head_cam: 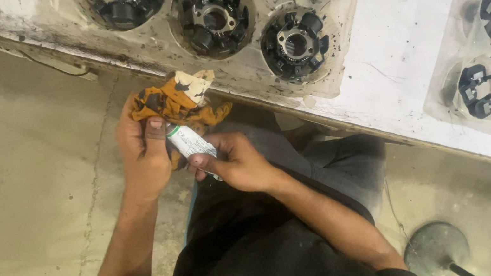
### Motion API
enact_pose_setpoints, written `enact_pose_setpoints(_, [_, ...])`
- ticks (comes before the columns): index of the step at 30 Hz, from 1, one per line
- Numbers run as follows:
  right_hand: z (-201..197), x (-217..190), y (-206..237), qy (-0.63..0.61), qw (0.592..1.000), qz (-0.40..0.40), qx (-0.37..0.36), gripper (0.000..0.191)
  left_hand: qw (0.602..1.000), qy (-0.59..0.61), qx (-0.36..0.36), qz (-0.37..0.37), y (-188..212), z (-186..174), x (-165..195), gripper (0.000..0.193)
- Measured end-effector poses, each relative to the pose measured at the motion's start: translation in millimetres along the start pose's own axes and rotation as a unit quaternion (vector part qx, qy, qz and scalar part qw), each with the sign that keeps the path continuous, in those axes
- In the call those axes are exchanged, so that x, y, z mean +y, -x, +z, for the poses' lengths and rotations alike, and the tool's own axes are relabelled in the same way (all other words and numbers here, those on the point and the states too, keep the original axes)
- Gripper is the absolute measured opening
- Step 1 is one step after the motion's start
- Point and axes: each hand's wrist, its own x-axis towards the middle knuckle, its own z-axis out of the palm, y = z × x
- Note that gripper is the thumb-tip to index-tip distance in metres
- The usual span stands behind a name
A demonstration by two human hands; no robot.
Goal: The person picks up small black rotor-like plastic parts from a tray one at a time and squeezes adhesive from a tube onto each part, then places the treated part back into the tray. At the end the person wipes the adhesive tube with a cloth.
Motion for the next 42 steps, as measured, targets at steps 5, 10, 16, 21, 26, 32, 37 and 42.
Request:
enact_pose_setpoints(5, [-7, 4, 2, 0.016, 0.998, -0.027, 0.058, 0.045, 0.999, 0.002, 0.030, -0.036, 4, 6, -1, 0.033])
enact_pose_setpoints(10, [-3, 2, -3, -0.005, 0.997, -0.016, 0.079, 0.040, 0.999, -0.030, 0.028, 0.012, 6, 9, -4, 0.027])
enact_pose_setpoints(16, [-12, -10, -2, -0.045, 0.999, -0.027, -0.013, 0.023, 0.999, 0.013, 0.038, -0.008, 3, 10, -7, 0.030])
enact_pose_setpoints(21, [-5, -11, -2, -0.093, 0.995, 0.001, 0.029, 0.023, 0.999, -0.006, 0.040, -0.006, 9, 13, -9, 0.032])
enact_pose_setpoints(26, [-5, -14, -2, -0.072, 0.996, 0.047, 0.022, 0.024, 0.999, 0.024, 0.029, -0.020, 7, 9, -10, 0.035])
enact_pose_setpoints(32, [-9, -10, -2, -0.115, 0.992, 0.048, 0.007, 0.022, 0.999, -0.031, 0.029, 0.013, 12, 18, -8, 0.032])
enact_pose_setpoints(37, [-8, -4, 0, -0.079, 0.996, 0.010, 0.032, 0.023, 0.999, -0.033, 0.019, -0.015, 7, 21, -4, 0.032])
enact_pose_setpoints(42, [-19, -11, 6, -0.048, 0.998, 0.033, -0.022, 0.032, 0.999, 0.009, 0.027, -0.020, 5, 19, -4, 0.030])
